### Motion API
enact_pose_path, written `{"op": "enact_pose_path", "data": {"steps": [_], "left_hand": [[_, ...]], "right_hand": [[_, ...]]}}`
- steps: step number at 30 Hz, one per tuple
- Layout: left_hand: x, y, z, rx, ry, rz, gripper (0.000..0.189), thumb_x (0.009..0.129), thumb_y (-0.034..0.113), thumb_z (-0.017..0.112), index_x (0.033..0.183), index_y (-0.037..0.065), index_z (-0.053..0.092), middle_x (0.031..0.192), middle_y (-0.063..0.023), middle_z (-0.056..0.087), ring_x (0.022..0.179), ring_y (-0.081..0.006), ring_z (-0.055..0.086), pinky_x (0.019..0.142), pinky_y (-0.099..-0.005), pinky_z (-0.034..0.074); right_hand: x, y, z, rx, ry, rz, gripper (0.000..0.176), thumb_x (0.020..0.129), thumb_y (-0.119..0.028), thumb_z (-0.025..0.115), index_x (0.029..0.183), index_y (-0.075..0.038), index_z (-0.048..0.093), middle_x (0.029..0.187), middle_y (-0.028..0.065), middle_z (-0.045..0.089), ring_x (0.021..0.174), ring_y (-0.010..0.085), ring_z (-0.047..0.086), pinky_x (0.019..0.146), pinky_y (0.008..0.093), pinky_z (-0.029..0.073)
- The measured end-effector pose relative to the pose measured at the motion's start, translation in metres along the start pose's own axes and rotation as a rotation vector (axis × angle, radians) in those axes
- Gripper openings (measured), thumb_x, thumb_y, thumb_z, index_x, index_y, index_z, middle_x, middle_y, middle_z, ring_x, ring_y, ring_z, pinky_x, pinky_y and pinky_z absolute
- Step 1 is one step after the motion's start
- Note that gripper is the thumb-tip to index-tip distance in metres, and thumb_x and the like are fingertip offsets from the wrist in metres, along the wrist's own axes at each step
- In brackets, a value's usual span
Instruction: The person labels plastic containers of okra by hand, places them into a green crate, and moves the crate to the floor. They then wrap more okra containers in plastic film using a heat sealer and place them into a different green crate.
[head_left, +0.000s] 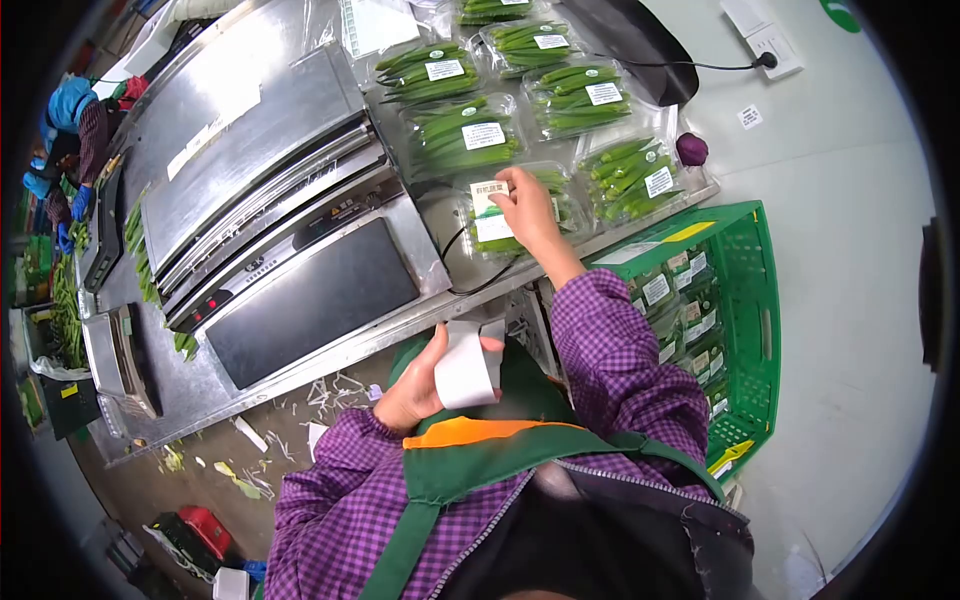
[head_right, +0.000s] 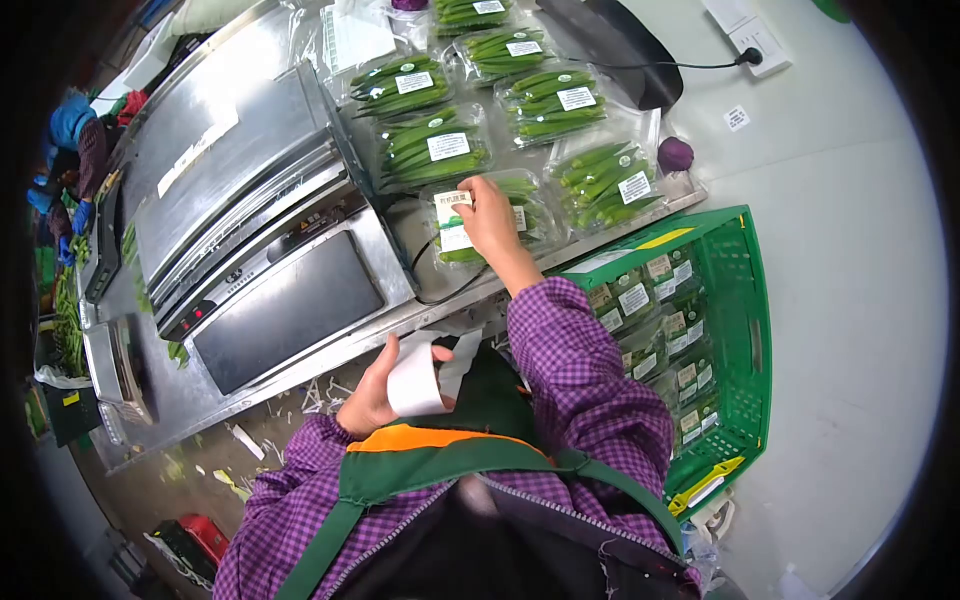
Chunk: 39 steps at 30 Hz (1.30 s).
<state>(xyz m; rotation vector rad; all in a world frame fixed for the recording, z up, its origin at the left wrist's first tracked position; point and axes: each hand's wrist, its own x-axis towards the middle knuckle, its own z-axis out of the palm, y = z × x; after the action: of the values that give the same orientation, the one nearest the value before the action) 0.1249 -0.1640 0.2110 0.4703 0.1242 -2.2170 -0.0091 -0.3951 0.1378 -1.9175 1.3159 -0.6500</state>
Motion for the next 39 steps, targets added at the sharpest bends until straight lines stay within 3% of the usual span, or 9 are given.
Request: {"op": "enact_pose_path", "data": {"steps": [4, 9, 13, 15, 19, 23, 29, 32, 39], "left_hand": [[-0.013, 0.005, -0.001, 0.968, 0.006, 0.116, 0.040, 0.095, 0.035, 0.046, 0.114, 0.002, 0.058, 0.109, -0.0070, 0.060, 0.093, -0.0153, 0.057, 0.087, -0.0263, 0.042], [0.001, -0.003, -0.014, 0.796, 0.447, 0.184, 0.036, 0.096, 0.034, 0.045, 0.106, 0.003, 0.062, 0.093, -0.0014, 0.063, 0.079, -0.0079, 0.057, 0.074, -0.0232, 0.046], [0.025, 0.001, -0.010, 0.398, 0.579, 0.370, 0.038, 0.097, 0.035, 0.041, 0.109, 0.003, 0.059, 0.091, -0.0025, 0.063, 0.080, -0.0100, 0.059, 0.072, -0.0253, 0.048], [0.030, 0.004, 0.000, 0.347, 0.624, 0.398, 0.039, 0.097, 0.035, 0.041, 0.110, 0.003, 0.059, 0.091, -0.0031, 0.063, 0.080, -0.0098, 0.060, 0.071, -0.0254, 0.048], [0.035, 0.004, -0.002, 0.362, 0.591, 0.400, 0.039, 0.097, 0.035, 0.041, 0.110, 0.003, 0.059, 0.088, -0.0025, 0.063, 0.078, -0.0095, 0.060, 0.069, -0.0242, 0.048], [0.039, 0.005, 0.008, 0.358, 0.542, 0.457, 0.039, 0.097, 0.035, 0.041, 0.110, 0.002, 0.059, 0.087, -0.0023, 0.063, 0.075, -0.0091, 0.059, 0.067, -0.0234, 0.048], [0.035, 0.014, 0.005, 0.312, 0.589, 0.517, 0.040, 0.098, 0.035, 0.038, 0.108, 0.002, 0.059, 0.086, -0.0024, 0.062, 0.074, -0.0084, 0.059, 0.066, -0.0230, 0.047], [0.033, 0.021, 0.011, 0.295, 0.601, 0.514, 0.040, 0.098, 0.035, 0.038, 0.107, 0.002, 0.060, 0.084, -0.0020, 0.062, 0.074, -0.0082, 0.058, 0.065, -0.0230, 0.047], [0.027, 0.028, 0.000, 0.271, 0.604, 0.546, 0.042, 0.098, 0.037, 0.038, 0.106, 0.002, 0.060, 0.084, -0.0023, 0.062, 0.073, -0.0091, 0.058, 0.067, -0.0250, 0.047]], "right_hand": [[-0.013, -0.027, -0.012, -0.405, 0.029, -0.222, 0.036, 0.075, -0.013, 0.068, 0.107, -0.003, 0.057, 0.105, 0.0130, 0.057, 0.095, 0.0290, 0.055, 0.081, 0.0396, 0.044], [-0.050, -0.027, -0.030, -0.608, 0.001, -0.408, 0.045, 0.071, -0.016, 0.071, 0.111, -0.004, 0.056, 0.109, 0.0129, 0.056, 0.103, 0.0304, 0.051, 0.084, 0.0413, 0.041], [-0.101, -0.073, -0.074, 0.380, -0.608, -0.021, 0.047, 0.077, -0.017, 0.066, 0.121, -0.008, 0.053, 0.094, 0.0089, 0.063, 0.092, 0.0264, 0.057, 0.082, 0.0369, 0.043], [-0.116, -0.080, -0.075, 0.301, -0.661, -0.131, 0.042, 0.078, -0.017, 0.066, 0.118, -0.009, 0.057, 0.087, 0.0078, 0.064, 0.085, 0.0258, 0.059, 0.079, 0.0358, 0.044], [-0.126, -0.068, -0.068, 0.187, -0.524, -0.294, 0.030, 0.078, -0.012, 0.066, 0.107, -0.007, 0.063, 0.084, 0.0088, 0.064, 0.081, 0.0257, 0.059, 0.076, 0.0358, 0.045], [-0.124, -0.085, -0.067, 0.306, -0.521, -0.054, 0.020, 0.078, -0.007, 0.065, 0.097, -0.003, 0.065, 0.085, 0.0096, 0.064, 0.082, 0.0251, 0.060, 0.073, 0.0335, 0.047], [-0.110, -0.088, -0.060, 0.219, -0.541, -0.357, 0.023, 0.077, -0.006, 0.067, 0.100, -0.006, 0.065, 0.080, 0.0091, 0.064, 0.079, 0.0233, 0.061, 0.070, 0.0330, 0.047], [-0.102, -0.102, -0.058, 0.262, -0.549, -0.104, 0.017, 0.077, -0.008, 0.065, 0.094, -0.005, 0.066, 0.080, 0.0089, 0.063, 0.076, 0.0249, 0.060, 0.068, 0.0336, 0.047], [-0.098, -0.095, -0.043, 0.036, -0.485, -0.454, 0.020, 0.074, -0.005, 0.069, 0.093, -0.007, 0.067, 0.079, 0.0071, 0.061, 0.073, 0.0231, 0.059, 0.067, 0.0327, 0.048]]}}
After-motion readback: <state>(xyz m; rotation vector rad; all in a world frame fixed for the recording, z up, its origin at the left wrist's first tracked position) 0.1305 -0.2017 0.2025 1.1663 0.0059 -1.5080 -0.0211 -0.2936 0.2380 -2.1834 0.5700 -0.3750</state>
